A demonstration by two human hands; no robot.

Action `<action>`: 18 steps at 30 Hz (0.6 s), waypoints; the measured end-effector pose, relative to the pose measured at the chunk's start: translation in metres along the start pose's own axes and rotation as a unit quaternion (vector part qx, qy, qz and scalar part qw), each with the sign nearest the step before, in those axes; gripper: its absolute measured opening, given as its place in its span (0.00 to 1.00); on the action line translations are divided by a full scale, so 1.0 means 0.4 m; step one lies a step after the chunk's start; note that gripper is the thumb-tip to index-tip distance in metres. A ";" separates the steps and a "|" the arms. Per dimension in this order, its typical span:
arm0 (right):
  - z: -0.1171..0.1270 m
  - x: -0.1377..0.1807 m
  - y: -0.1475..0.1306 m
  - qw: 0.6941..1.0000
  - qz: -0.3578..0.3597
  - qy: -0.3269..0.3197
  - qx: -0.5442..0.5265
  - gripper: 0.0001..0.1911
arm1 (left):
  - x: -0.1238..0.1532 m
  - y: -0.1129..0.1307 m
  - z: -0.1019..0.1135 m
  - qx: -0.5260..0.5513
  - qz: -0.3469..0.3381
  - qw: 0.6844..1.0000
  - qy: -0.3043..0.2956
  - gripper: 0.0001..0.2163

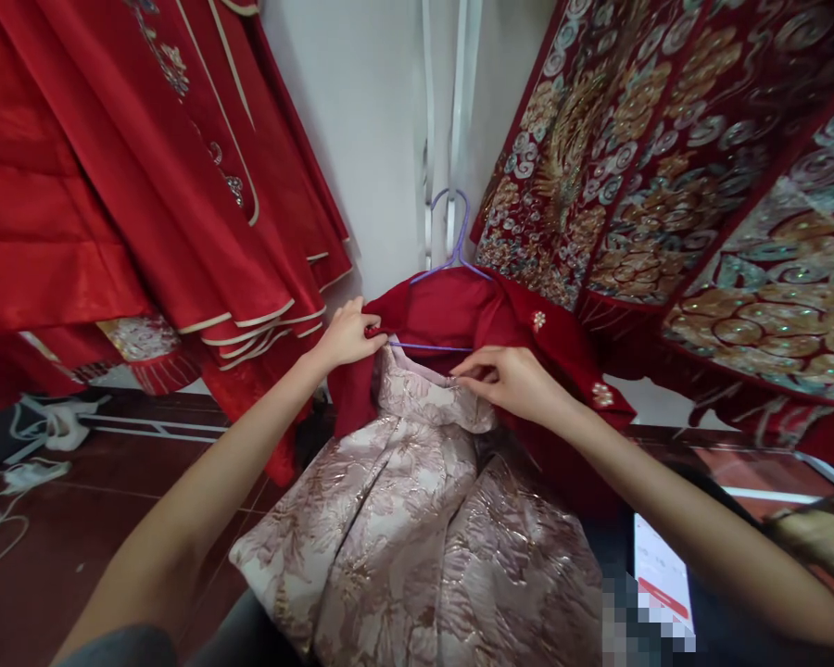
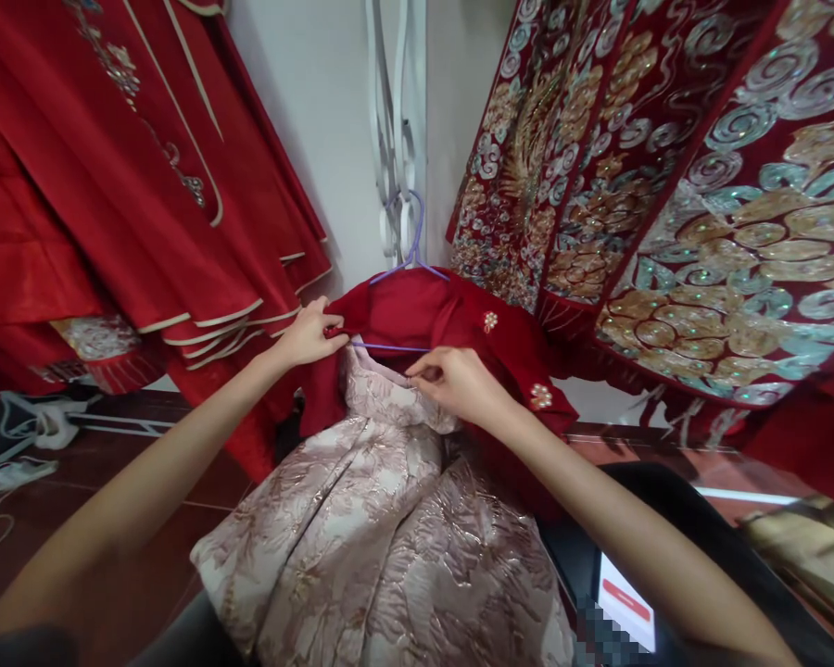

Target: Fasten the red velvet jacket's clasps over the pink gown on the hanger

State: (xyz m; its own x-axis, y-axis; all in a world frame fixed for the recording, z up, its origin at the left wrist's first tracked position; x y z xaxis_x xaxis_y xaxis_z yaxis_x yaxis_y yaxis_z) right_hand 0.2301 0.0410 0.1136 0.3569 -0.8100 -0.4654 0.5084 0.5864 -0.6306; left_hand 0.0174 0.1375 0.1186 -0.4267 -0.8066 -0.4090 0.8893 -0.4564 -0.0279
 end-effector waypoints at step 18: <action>0.179 0.003 0.242 0.960 -0.085 0.192 0.187 0.25 | 0.054 -0.086 0.053 0.169 -0.045 0.984 -0.020 0.11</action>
State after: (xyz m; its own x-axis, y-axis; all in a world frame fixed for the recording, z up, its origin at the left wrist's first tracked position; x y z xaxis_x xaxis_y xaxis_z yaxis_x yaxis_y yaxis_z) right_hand 0.3357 0.0960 0.0964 -0.0339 -0.7870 -0.6160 0.8054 0.3434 -0.4830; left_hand -0.0259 0.1281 0.1300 -0.5135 -0.7682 -0.3824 0.7454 -0.6201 0.2447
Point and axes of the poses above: each hand's wrist, its own x-axis away from the middle knuckle, its own z-axis out of the back of the hand, y = z × x, the point moved 8 cm from there along -x, towards the middle knuckle, and after that the axes turned 4 degrees about -x, right-handed, at the moved point
